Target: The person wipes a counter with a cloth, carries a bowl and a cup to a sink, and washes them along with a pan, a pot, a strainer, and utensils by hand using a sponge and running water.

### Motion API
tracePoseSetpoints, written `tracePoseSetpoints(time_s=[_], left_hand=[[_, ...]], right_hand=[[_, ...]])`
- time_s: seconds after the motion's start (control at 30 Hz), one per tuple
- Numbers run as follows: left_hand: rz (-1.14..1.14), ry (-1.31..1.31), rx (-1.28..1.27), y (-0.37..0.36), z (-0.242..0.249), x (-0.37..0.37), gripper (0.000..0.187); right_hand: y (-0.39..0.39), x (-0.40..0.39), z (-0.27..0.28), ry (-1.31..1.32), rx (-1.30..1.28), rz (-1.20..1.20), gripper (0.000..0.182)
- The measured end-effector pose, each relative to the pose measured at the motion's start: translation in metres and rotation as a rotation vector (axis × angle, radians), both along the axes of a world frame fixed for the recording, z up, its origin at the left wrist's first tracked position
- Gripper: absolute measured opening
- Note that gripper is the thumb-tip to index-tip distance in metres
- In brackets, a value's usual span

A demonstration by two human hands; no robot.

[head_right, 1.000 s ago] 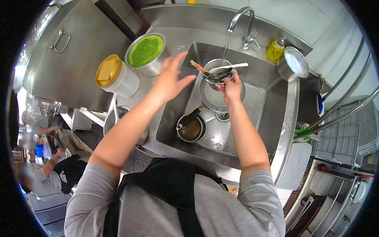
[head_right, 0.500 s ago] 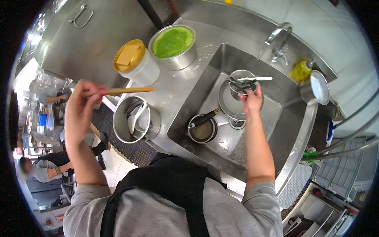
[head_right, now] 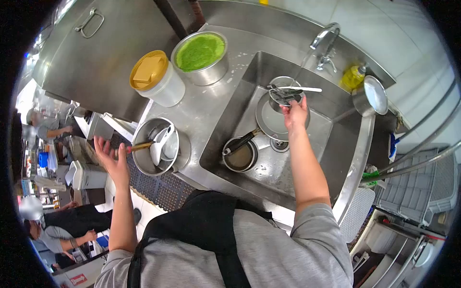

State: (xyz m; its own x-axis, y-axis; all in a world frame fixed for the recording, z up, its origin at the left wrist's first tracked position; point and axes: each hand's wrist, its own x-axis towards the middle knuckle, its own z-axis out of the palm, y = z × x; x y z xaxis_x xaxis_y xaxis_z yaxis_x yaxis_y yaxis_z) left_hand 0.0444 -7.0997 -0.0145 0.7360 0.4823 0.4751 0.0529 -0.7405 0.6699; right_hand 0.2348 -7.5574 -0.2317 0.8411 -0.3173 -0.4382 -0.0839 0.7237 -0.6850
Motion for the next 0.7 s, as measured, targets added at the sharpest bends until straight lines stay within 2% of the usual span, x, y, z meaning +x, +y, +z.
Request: tracePoseSetpoints(time_s=[0.03, 0.07, 0.13, 0.17, 0.23, 0.27, 0.33, 0.47, 0.57, 0.7], left_hand=[[0.022, -0.01, -0.175, 0.003, -0.015, -0.004, 0.075], [0.008, -0.011, -0.178, 0.008, -0.035, -0.009, 0.075], [0.141, 0.031, -0.6, 0.016, -0.073, -0.019, 0.065], [0.131, 0.033, -0.6, 0.016, -0.08, -0.024, 0.065], [-0.132, 0.228, -0.891, 0.015, -0.089, -0.031, 0.055], [-0.138, 0.233, -0.891, 0.018, -0.092, -0.032, 0.055], [0.034, 0.328, -1.115, 0.02, -0.093, -0.031, 0.048], [-0.043, 0.395, -1.104, 0.02, -0.085, -0.032, 0.046], [-0.01, 0.464, -1.157, 0.018, -0.078, -0.033, 0.041], [-0.091, 0.607, -1.276, 0.019, -0.068, -0.03, 0.043]], right_hand=[[0.0, -0.002, 0.002, -0.002, -0.005, -0.015, 0.077], [0.0, -0.003, 0.004, 0.001, -0.006, -0.011, 0.076], [0.001, -0.006, 0.007, 0.017, -0.011, -0.019, 0.075], [0.002, -0.009, 0.009, 0.017, -0.011, -0.029, 0.075], [0.001, -0.014, 0.012, 0.026, -0.014, -0.019, 0.075], [0.001, -0.016, 0.014, 0.025, -0.03, -0.011, 0.075], [0.001, -0.019, 0.016, 0.04, -0.027, -0.024, 0.075], [0.002, -0.021, 0.015, 0.047, -0.031, -0.027, 0.074], [0.001, -0.019, 0.012, 0.058, -0.018, -0.039, 0.073], [0.002, -0.015, 0.03, 0.077, -0.07, -0.013, 0.073]])
